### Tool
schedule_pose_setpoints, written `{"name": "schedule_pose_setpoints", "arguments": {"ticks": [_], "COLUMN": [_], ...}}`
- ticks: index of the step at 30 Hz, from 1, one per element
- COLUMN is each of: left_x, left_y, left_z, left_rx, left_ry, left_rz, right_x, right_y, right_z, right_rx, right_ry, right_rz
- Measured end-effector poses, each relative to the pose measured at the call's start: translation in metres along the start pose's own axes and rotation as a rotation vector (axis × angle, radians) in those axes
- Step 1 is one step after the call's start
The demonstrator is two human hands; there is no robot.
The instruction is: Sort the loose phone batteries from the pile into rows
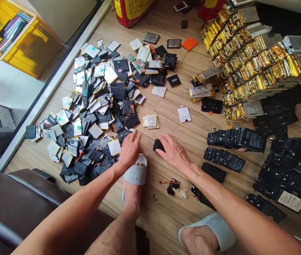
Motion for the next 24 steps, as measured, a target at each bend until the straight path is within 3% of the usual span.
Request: {"name": "schedule_pose_setpoints", "arguments": {"ticks": [2,4,7,9,12,16,21,24], "left_x": [-0.046,-0.076,-0.100,-0.106,-0.109,-0.125,-0.152,-0.139], "left_y": [0.010,0.021,0.033,0.039,0.044,0.045,0.044,0.053], "left_z": [-0.019,-0.029,-0.040,-0.045,-0.051,-0.065,-0.090,-0.090], "left_rx": [-0.057,-0.201,-0.314,-0.330,-0.291,-0.159,-0.038,-0.028], "left_ry": [-0.085,-0.101,-0.143,-0.152,-0.145,-0.161,-0.362,-0.389], "left_rz": [-0.098,-0.031,0.099,0.136,0.145,0.047,-0.126,-0.176], "right_x": [-0.026,-0.050,-0.072,-0.074,-0.062,-0.046,-0.059,-0.066], "right_y": [-0.016,-0.029,-0.039,-0.039,-0.033,-0.023,-0.018,-0.022], "right_z": [0.015,0.042,0.083,0.099,0.101,0.089,0.088,0.094], "right_rx": [-0.083,-0.163,-0.202,-0.185,-0.132,-0.130,-0.140,-0.150], "right_ry": [-0.128,-0.148,-0.087,-0.129,-0.254,-0.282,-0.075,0.003], "right_rz": [-0.017,0.027,0.183,0.292,0.383,0.450,0.380,0.386]}}
Point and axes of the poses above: each hand's wrist, its own y-axis away from the middle knuckle, its own z-axis out of the palm, x = y × z, the point moved 6 cm from there along -y, towards the middle knuckle, and after that the axes turned 15 degrees about x, right-handed, at the moved point
